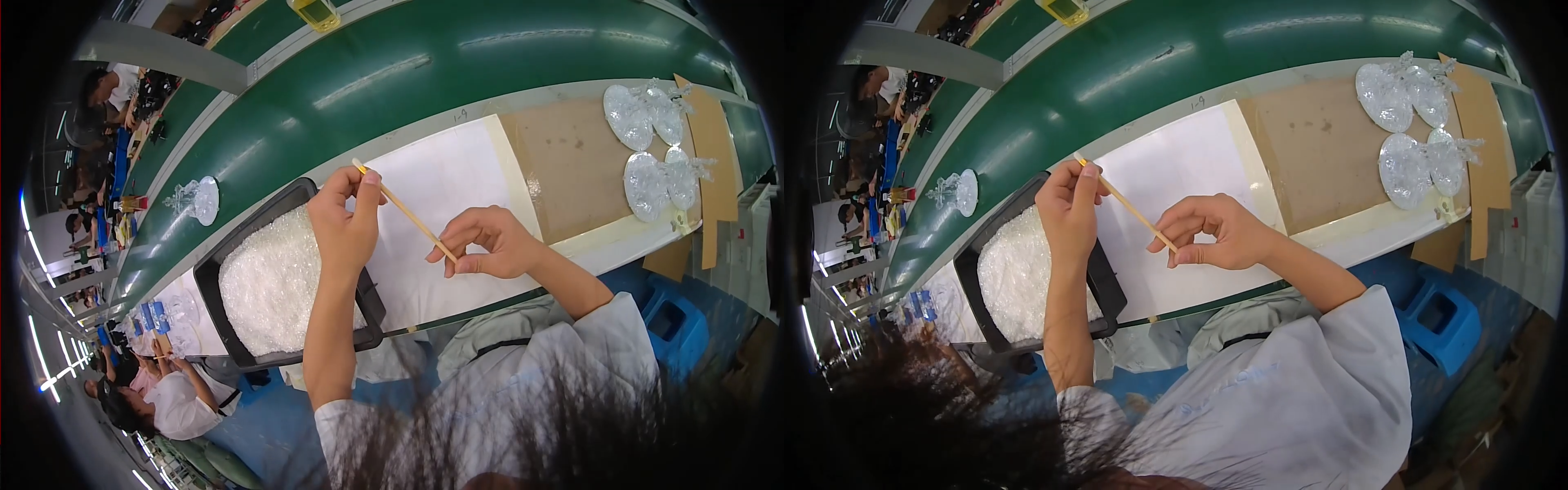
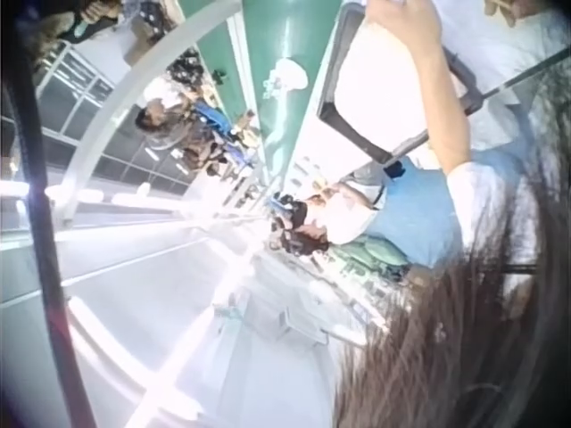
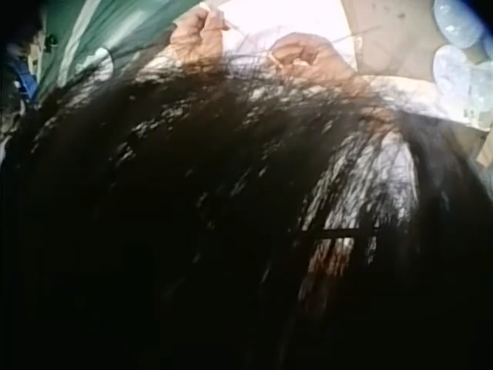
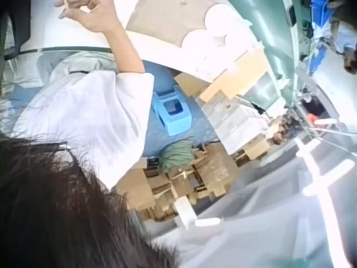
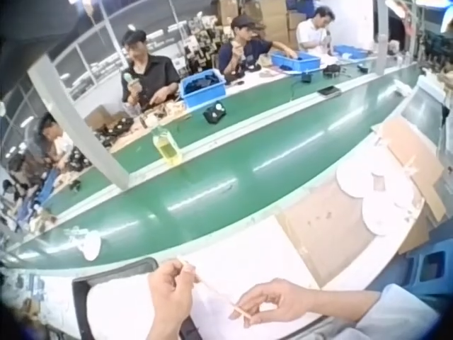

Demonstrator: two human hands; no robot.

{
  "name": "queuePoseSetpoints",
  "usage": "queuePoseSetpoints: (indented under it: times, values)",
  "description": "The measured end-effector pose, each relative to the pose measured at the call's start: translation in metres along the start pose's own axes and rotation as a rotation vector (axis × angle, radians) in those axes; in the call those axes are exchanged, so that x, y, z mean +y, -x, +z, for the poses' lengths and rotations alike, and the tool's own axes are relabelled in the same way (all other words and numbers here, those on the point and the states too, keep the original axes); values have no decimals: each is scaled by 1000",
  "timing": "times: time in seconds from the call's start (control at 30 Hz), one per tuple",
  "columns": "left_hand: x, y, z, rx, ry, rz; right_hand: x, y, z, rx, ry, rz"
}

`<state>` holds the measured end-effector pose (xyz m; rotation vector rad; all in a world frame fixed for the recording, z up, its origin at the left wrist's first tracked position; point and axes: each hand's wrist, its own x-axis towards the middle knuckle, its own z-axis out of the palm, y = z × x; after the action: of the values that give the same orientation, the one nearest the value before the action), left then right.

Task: Applying adhesive to a decorative light component with a brush and dipping it into a tray of clear beads.

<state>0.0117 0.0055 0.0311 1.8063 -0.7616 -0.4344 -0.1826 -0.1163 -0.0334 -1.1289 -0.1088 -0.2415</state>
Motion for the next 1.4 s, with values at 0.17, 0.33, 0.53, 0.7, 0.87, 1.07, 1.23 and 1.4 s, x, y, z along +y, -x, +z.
queuePoseSetpoints:
  times: [0.17,0.33,0.53,0.7,0.87,1.07,1.23,1.4]
  values:
    - [2,0,-1,-33,12,15,3,1,-1,-8,1,-1]
    - [5,2,3,-98,-82,155,0,0,-2,-29,86,29]
    - [0,2,0,-112,-91,183,2,0,2,2,31,87]
    - [-3,2,6,-87,-298,327,3,0,1,87,6,69]
    - [-8,-4,12,-92,-550,590,2,-4,-7,215,-128,106]
    - [-10,-7,17,-176,-572,553,-1,-7,-18,277,-191,112]
    - [-20,-11,2,-251,-744,563,11,-15,-17,348,-179,113]
    - [-25,-18,23,-312,-1038,532,0,3,-16,418,298,117]
